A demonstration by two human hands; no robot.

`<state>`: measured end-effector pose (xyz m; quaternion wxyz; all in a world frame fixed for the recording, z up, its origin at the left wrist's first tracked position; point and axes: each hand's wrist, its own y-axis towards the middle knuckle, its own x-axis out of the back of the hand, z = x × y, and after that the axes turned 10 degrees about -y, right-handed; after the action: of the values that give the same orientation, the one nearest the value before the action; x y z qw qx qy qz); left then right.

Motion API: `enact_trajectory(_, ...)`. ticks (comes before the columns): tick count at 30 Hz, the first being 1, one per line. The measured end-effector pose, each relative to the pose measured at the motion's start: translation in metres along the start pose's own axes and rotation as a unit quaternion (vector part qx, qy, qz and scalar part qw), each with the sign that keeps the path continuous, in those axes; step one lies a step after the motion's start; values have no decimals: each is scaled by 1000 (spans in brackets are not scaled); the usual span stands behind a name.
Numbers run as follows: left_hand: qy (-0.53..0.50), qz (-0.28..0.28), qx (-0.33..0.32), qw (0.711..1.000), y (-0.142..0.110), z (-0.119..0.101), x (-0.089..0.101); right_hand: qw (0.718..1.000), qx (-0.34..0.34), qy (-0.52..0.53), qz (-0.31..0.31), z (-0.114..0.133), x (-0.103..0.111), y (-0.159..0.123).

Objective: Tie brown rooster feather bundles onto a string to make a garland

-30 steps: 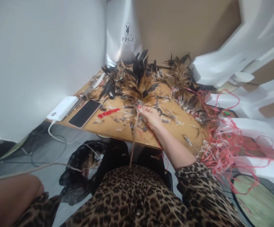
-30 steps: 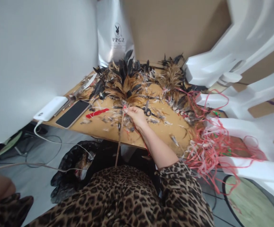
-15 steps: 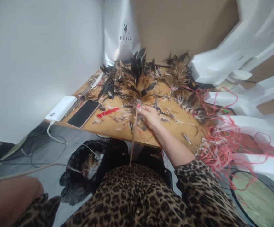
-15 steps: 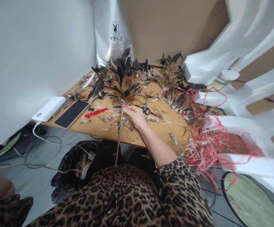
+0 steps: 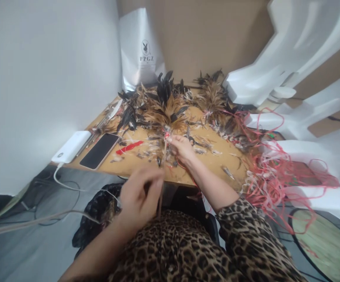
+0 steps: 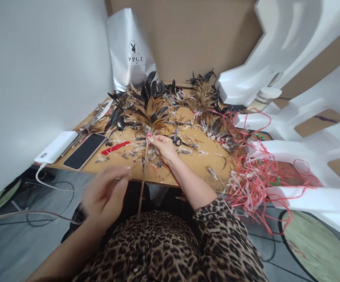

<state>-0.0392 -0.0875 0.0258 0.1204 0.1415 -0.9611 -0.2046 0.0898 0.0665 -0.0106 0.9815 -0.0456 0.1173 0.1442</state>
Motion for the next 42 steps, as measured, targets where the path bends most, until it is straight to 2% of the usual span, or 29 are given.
enact_trajectory(2, -111, -14, 84, 990, 18, 12, -11, 1000, -7, 20, 16, 2, 0, -2)
enact_trajectory(4, -245, 4, 193, 950, 40, 26, -24, 999, -18, 32, 29, 3, 0, -4)
enact_trajectory(5, -295, 30, 241, 924, 50, 33, -30, 999, -23, 33, 32, 3, -1, -4)
enact_trajectory(6, -332, 53, 269, 902, 59, 39, -36, 998, -28, 33, 34, 2, -1, -5)
enact_trajectory(8, -372, 77, 292, 878, 70, 47, -45, 998, -38, 35, 44, 0, -2, -5)
enact_trajectory(11, -398, 76, 293, 866, 74, 51, -51, 995, -40, 47, 84, -4, -2, -5)
enact_trajectory(15, -404, 76, 273, 870, 75, 51, -48, 993, -18, 25, 117, -6, 0, -2)
enact_trajectory(23, -384, 83, 243, 887, 80, 53, -37, 997, 11, -35, 64, -4, 1, -1)
enact_trajectory(29, -314, 60, 232, 919, 77, 59, -33, 995, -45, -29, 84, -7, 5, 0)
enact_trajectory(38, -383, 91, 298, 870, 82, 50, -26, 996, 2, 15, 83, -2, 3, -5)
enact_trajectory(42, -393, 79, 325, 857, 82, 56, -25, 999, 15, 1, 47, -4, 2, -4)
